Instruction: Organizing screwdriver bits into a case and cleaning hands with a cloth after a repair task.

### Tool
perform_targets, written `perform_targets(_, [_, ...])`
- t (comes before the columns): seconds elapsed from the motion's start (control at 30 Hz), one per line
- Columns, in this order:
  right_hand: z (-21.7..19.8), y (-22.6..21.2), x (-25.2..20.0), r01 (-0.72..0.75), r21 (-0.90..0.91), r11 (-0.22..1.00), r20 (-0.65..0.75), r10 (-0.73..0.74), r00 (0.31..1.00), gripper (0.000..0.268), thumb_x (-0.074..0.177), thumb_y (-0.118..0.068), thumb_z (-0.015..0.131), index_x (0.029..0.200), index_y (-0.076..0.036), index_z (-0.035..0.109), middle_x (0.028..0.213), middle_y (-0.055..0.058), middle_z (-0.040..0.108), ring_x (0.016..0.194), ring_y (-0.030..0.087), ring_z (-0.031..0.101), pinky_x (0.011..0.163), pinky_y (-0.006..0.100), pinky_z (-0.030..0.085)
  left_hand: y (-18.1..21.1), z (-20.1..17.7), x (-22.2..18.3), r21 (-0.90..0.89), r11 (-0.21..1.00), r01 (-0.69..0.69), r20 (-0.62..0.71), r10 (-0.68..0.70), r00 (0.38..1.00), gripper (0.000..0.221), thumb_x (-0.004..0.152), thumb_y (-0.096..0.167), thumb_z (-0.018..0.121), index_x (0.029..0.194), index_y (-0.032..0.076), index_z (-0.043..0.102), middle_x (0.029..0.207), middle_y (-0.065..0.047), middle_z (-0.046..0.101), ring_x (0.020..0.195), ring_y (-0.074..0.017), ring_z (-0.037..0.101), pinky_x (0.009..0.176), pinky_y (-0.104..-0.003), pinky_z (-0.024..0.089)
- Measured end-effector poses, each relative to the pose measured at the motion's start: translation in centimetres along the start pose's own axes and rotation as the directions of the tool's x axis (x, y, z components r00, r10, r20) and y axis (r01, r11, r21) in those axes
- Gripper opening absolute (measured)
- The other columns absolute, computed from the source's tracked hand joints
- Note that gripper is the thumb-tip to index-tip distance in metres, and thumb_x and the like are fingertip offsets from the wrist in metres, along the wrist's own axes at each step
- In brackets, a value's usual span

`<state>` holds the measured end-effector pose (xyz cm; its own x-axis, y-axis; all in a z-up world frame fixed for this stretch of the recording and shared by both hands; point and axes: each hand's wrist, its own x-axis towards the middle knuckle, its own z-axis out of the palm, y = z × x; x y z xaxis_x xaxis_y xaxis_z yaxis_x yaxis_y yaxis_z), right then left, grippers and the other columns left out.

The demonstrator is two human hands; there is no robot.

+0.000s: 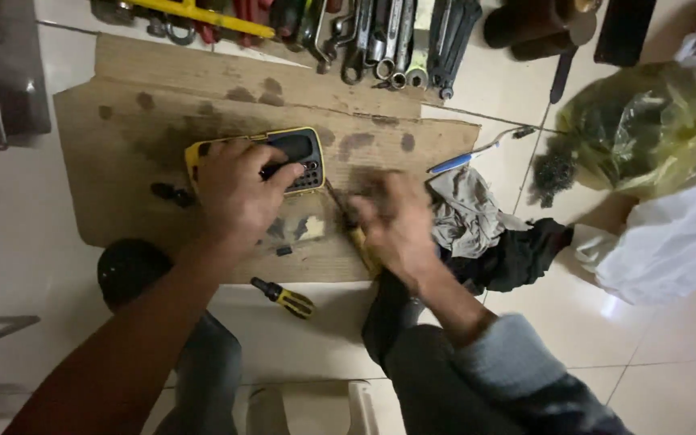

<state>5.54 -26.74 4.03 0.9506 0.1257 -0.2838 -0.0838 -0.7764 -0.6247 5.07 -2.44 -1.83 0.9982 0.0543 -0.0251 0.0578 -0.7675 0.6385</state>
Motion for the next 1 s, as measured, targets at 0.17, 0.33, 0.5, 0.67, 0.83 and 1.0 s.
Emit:
perform_targets(0.17, [-6.3,5.1,-2.8,-0.015,-0.568,0.823,-0.304,-0.193,0.933,0.043,0.08,-0.03,0.09,0.114,-0.01,0.071,0.119,0.019,0.063,0.102,0.045,0.064,0.081,0.059,0.055,-0.9,0.8,0.0,0.089,0.991,-0.095,-0.066,0.101,0.993,0.029,0.089,0.048,0.081,0.092,0.02,0.076,0.084,-0.005,0.063,0.078,-0.0288,0.063,0.066,-0.042,0.05])
perform_targets(0.33, [-6.6,10.6,-4.0,-0.13,-0.542,0.83,-0.256,-0.016,0.966,0.039,0.089,-0.032,0.075,0.124,-0.014,0.07,0.124,0.013,0.058,0.114,0.047,0.057,0.097,0.064,0.043,-0.3,0.6,0.1,0.312,0.902,-0.299,-0.109,0.346,0.932,0.028,0.086,0.046,0.081,0.086,0.02,0.07,0.081,-0.005,0.057,0.075,-0.0288,0.06,0.069,-0.045,0.046])
perform_targets(0.5, [-5.4,6.1,-3.2,0.065,-0.617,0.784,-0.23,-0.258,0.938,0.043,0.095,-0.033,0.076,0.127,-0.007,0.066,0.128,0.018,0.054,0.119,0.045,0.054,0.098,0.058,0.042,-0.9,2.0,-0.1,0.383,0.848,-0.367,0.016,0.391,0.92,0.036,0.081,0.044,0.083,0.087,0.013,0.064,0.08,-0.008,0.052,0.077,-0.0326,0.059,0.068,-0.048,0.046])
perform_targets(0.67, [2.6,3.1,-2.7,0.432,-0.41,0.803,-0.038,-0.488,0.872,0.035,0.081,-0.041,0.083,0.103,-0.015,0.072,0.082,0.006,0.062,0.076,0.03,0.067,0.066,0.039,0.055,0.6,-0.4,0.3,0.173,0.961,-0.215,0.185,0.182,0.966,0.034,0.101,0.042,0.066,0.099,0.008,0.063,0.088,-0.01,0.053,0.08,-0.0339,0.061,0.067,-0.049,0.053])
perform_targets(0.83, [5.0,1.9,-0.4,0.419,-0.469,0.778,0.246,-0.34,0.907,0.05,0.076,-0.049,0.08,0.106,-0.012,0.063,0.096,0.009,0.063,0.089,0.029,0.07,0.075,0.04,0.057,-0.5,1.9,0.3,0.168,0.964,-0.207,-0.037,0.216,0.976,0.032,0.091,0.049,0.072,0.086,0.018,0.065,0.079,-0.005,0.055,0.074,-0.032,0.062,0.061,-0.048,0.048])
perform_targets(1.0, [4.5,1.0,0.0,0.412,-0.397,0.82,0.373,-0.265,0.889,0.045,0.081,-0.041,0.078,0.108,-0.011,0.059,0.099,0.012,0.062,0.094,0.034,0.07,0.079,0.044,0.057,-1.6,3.8,-0.1,0.255,0.932,-0.259,-0.161,0.305,0.939,0.031,0.09,0.051,0.064,0.081,0.021,0.062,0.081,-0.003,0.057,0.077,-0.0297,0.061,0.065,-0.045,0.045])
